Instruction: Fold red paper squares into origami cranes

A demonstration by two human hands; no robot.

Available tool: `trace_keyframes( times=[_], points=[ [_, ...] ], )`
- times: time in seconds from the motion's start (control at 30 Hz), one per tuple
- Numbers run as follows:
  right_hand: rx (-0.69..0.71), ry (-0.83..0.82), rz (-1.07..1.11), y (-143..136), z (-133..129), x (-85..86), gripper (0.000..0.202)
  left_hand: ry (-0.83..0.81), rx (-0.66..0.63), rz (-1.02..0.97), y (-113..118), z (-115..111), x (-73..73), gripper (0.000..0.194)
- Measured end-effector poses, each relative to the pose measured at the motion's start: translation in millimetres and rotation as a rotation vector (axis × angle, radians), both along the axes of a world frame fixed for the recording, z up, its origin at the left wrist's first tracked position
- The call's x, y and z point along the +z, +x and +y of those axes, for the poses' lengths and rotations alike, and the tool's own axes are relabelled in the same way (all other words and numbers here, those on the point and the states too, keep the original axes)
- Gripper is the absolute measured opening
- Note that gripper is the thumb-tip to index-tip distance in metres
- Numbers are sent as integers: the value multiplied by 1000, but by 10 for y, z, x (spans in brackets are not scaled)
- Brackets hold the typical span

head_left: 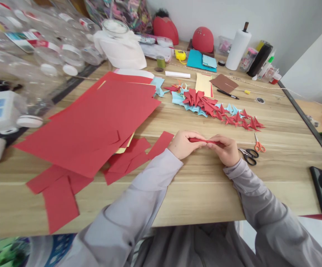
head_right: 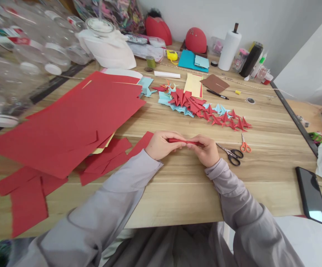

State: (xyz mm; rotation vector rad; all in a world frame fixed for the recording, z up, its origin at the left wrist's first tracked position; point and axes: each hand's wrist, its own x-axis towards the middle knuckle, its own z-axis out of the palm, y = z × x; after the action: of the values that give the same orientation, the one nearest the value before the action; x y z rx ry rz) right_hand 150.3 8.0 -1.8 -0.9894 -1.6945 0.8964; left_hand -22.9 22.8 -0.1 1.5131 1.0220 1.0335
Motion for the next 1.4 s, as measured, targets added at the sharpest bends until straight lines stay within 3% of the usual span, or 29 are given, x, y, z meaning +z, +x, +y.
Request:
trace_keyframes(
  times=[0.27, 0.73, 1.03, 1.4],
  points=[
    [17, -51, 22, 9, -1, 52, 21, 54, 11, 5, -11, 15, -14, 18],
    [0, 50, -140, 8, 21, -11, 24, -66, 6, -33, -14, 17, 27, 18],
    [-23, -51, -26, -3, 0, -16, 21, -104, -11, -54, -15, 24, -7, 19],
    [-54, -60, 39, -5, -8, 10, 20, -177, 19, -114, 13, 7, 30, 26]
  ],
)
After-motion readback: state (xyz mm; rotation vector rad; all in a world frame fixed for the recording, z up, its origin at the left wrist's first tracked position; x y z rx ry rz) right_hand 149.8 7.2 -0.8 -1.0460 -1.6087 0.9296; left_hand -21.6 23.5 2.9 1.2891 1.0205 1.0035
